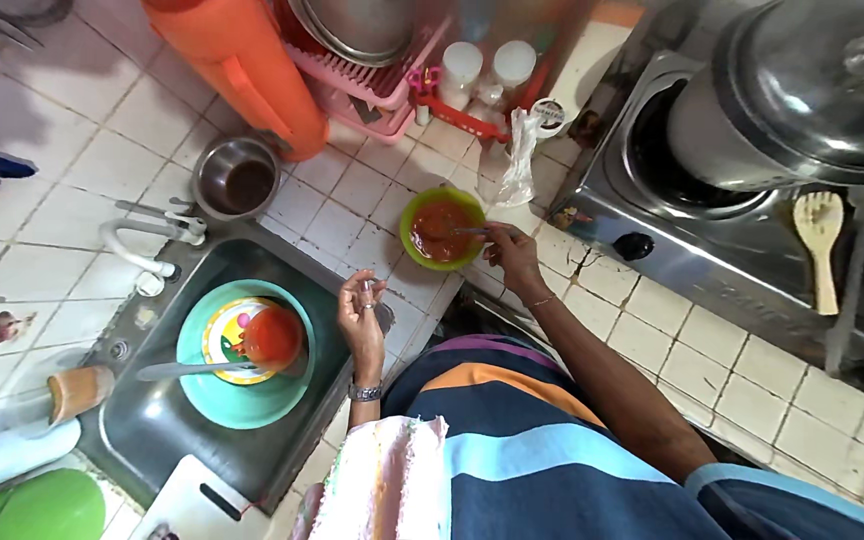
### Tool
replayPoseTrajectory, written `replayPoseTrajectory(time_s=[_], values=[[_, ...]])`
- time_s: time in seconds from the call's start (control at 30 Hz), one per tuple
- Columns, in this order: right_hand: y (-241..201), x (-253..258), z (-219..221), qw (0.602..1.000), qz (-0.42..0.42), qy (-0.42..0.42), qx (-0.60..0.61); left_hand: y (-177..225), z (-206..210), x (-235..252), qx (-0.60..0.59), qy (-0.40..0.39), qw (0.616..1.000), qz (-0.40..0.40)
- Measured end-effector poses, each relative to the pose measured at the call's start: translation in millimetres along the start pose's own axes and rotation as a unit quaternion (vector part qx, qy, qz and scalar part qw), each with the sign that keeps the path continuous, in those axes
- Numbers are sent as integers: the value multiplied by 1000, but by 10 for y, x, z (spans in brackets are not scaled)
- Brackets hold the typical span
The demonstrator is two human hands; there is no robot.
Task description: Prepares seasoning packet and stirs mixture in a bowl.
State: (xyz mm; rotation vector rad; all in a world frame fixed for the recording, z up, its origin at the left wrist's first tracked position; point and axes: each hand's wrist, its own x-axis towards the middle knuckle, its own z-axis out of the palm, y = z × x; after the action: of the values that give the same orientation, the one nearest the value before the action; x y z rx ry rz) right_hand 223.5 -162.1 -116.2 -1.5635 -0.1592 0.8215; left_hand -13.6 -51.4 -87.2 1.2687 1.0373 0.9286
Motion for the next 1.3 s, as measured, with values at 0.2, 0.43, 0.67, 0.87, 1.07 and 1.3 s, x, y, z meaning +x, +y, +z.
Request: replayPoseTrajectory(time_s=[0.2, 0.43, 0.67, 0.87, 1.07, 1.3], values=[[-88, 16, -103, 961, -237, -36, -139, -13, 14, -30, -4, 5, 1000, -8], [230, 142, -17, 986, -137, -5, -97, -11, 17, -29, -10, 6, 1000, 0], [113, 182, -70, 993, -34, 42, -102, -23, -10, -6, -7, 4, 1000, 2], [93, 229, -16, 992, -27, 6, -126, 16, 47, -3, -5, 2, 1000, -11], [142, 278, -45, 992, -47, 5, -120, -11, 35, -14, -8, 0, 1000, -12], [88, 184, -89, 992, -43, 0, -122, -32, 16, -20, -3, 5, 1000, -9]])
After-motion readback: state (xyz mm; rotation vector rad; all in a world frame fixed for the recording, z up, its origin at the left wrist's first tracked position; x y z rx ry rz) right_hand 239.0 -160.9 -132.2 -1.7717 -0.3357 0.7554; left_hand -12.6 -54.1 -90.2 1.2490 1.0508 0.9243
